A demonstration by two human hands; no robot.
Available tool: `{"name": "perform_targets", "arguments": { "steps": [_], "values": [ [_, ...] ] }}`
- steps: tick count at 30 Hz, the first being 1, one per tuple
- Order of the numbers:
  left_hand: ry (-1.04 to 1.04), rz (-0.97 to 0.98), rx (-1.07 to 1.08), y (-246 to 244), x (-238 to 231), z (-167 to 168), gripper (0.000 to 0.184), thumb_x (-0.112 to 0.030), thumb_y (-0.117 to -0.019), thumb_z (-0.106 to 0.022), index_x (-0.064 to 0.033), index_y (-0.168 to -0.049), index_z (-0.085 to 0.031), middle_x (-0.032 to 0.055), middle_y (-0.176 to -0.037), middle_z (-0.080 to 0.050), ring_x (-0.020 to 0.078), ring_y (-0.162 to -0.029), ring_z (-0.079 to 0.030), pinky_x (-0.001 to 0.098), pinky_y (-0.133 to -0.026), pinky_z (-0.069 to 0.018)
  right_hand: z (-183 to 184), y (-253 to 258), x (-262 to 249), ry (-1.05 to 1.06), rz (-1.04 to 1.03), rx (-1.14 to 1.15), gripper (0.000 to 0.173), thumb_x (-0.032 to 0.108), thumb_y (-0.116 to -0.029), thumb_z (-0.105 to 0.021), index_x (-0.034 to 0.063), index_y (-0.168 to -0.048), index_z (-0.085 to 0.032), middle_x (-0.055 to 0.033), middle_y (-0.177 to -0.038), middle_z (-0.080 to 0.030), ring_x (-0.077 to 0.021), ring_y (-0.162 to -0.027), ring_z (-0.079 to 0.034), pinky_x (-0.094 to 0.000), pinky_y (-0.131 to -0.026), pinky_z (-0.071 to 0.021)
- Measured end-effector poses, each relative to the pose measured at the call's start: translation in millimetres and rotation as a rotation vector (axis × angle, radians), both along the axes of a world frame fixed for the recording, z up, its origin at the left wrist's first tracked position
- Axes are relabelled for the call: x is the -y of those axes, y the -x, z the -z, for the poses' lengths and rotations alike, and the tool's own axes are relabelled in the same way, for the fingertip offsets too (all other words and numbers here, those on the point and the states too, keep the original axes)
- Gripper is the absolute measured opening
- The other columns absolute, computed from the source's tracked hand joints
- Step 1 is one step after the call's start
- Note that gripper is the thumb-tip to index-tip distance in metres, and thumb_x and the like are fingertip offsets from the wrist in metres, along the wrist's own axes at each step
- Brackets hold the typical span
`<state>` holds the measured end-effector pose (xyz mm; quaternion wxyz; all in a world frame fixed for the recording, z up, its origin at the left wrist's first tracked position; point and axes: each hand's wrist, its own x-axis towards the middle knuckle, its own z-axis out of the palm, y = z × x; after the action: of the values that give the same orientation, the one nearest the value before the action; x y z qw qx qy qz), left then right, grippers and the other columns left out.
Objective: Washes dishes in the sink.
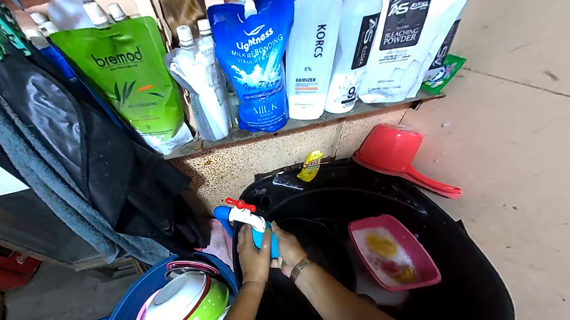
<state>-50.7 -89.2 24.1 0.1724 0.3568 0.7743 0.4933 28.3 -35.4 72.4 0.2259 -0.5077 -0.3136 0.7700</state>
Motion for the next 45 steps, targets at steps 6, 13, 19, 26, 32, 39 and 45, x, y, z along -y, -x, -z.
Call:
{"name": "perform_targets", "arguments": {
  "steps": [6,13,19,26,32,39,45],
  "values": [
    [-0.075,0.058,0.252,3.3,-8.0,-0.8,0.048,-0.038,-0.1024,-0.056,-0.0068,-0.139,-0.059,0.0154,-0.136,-0.061,0.026,-0.125,-0.059,0.0489,-0.106,-0.048,7.9,-12.8,7.0,0.0,-0.063,-0.218,0.044,0.038,-0.1118,-0.038,0.01,-0.141,-0.054,-0.0173,-0.124,-0.066,-0.0308,-0.108,-0.068,-0.0509,-0.085,-0.0579],
    [-0.072,-0.119,1.096,5.8,-9.4,-11.1,0.043,-0.042,-0.1103,-0.039,-0.0096,-0.13,-0.06,0.0139,-0.111,-0.067,0.0249,-0.095,-0.066,0.0435,-0.08,-0.0554,26.6,-30.4,14.2,-0.815,-0.648,0.264,0.04,0.029,-0.1097,-0.045,-0.0005,-0.128,-0.064,-0.0168,-0.129,-0.065,-0.0239,-0.12,-0.062,-0.0413,-0.105,-0.0477],
    [-0.104,-0.013,1.018,3.6,-1.0,-0.8,0.052,-0.03,-0.1035,-0.06,-0.0134,-0.149,-0.042,0.0189,-0.115,-0.066,0.028,-0.097,-0.067,0.0444,-0.081,-0.0574,19.1,-30.2,6.2,-1.143,-1.084,0.516,0.054,0.031,-0.1044,-0.043,0.0104,-0.154,-0.045,-0.0099,-0.16,-0.045,-0.0255,-0.155,-0.029,-0.0486,-0.127,-0.0225],
    [0.114,0.081,0.675,15.6,6.0,-28.6,0.041,-0.034,-0.1119,-0.041,-0.0219,-0.151,-0.044,0.0225,-0.129,-0.062,0.0367,-0.099,-0.071,0.0527,-0.072,-0.0627,22.5,-55.1,-46.9,-1.695,-1.28,0.724,0.048,0.023,-0.1076,-0.047,0.0173,-0.155,-0.047,-0.0001,-0.164,-0.041,-0.0204,-0.156,-0.026,-0.0695,-0.123,-0.0045],
    [0.332,0.23,0.488,32.4,9.9,-42.2,0.045,-0.043,-0.1118,-0.036,-0.0225,-0.15,-0.047,0.02,-0.126,-0.064,0.0326,-0.1,-0.071,0.0504,-0.077,-0.0622,24.5,-37.1,-35.2,-1.712,-1.325,0.723,0.055,0.03,-0.1042,-0.057,0.0183,-0.156,-0.045,-0.0029,-0.166,-0.037,-0.0204,-0.157,-0.023,-0.0612,-0.127,-0.0037],
    [0.223,0.202,0.375,28.0,19.7,-30.1,0.048,-0.04,-0.1118,-0.035,-0.0217,-0.154,-0.045,0.017,-0.141,-0.059,0.0316,-0.122,-0.063,0.0557,-0.099,-0.0519,49.1,-64.6,4.0,-1.511,-0.694,0.365,0.032,0.032,-0.1016,-0.061,0.0036,-0.097,-0.075,-0.0115,-0.1,-0.075,-0.0251,-0.105,-0.071,-0.0422,-0.099,-0.0552],
    [0.129,0.535,0.348,25.4,57.2,-45.3,0.06,-0.038,-0.0989,-0.068,-0.0071,-0.148,-0.051,0.0171,-0.142,-0.06,0.0263,-0.131,-0.059,0.0476,-0.114,-0.0455,13.0,-73.6,0.7,-0.638,-0.382,0.201,0.049,0.035,-0.111,-0.033,-0.0017,-0.128,-0.061,-0.0119,-0.105,-0.071,-0.0182,-0.087,-0.072,-0.0404,-0.073,-0.063]
  ]
}}
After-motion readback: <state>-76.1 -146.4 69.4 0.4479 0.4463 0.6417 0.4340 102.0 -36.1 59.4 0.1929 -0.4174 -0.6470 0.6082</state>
